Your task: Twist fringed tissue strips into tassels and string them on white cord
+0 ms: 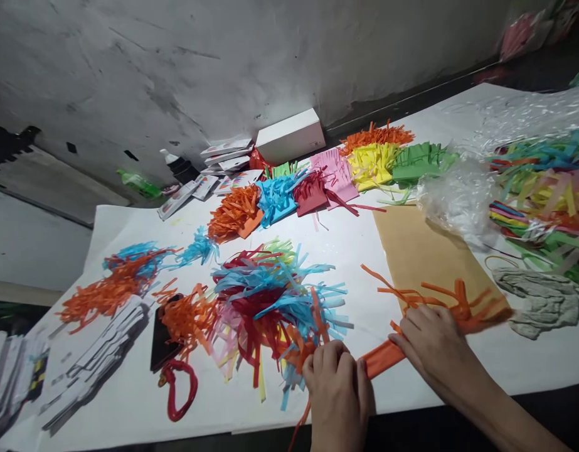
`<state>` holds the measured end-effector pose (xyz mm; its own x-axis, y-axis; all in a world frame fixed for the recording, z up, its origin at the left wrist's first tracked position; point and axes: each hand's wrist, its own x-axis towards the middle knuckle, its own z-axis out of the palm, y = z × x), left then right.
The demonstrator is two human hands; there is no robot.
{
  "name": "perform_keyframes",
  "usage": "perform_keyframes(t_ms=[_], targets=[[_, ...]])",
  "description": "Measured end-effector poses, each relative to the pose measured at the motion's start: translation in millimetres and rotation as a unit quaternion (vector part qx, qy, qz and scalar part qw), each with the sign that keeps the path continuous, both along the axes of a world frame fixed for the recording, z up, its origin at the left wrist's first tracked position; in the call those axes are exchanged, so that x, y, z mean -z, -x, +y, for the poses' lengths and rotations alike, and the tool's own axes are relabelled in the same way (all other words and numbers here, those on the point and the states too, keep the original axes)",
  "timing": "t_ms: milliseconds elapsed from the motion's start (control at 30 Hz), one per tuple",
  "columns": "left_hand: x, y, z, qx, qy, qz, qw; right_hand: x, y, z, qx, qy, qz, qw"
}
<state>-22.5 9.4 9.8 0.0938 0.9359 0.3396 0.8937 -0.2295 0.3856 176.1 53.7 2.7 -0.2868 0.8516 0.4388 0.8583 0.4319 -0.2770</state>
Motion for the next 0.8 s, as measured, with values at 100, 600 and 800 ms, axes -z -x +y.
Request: perform_keyframes(t_ms=[100, 600, 800], targets=[[3.7, -1, 2, -0.007, 0.0, 0.013, 1.0, -1.1, -2, 2, -0.003, 0.004, 0.008, 1.0], [4.3, 0, 2, 0.122, -0.127, -0.032, 0.984, 2.0, 0, -24, -0.176, -0.017, 0.066, 0.982], [2.4, -1, 5, 0.158, -0.089, -0.056, 0.982, -0.1, 2, -34, -0.184, 0.009, 0.043, 0.982]])
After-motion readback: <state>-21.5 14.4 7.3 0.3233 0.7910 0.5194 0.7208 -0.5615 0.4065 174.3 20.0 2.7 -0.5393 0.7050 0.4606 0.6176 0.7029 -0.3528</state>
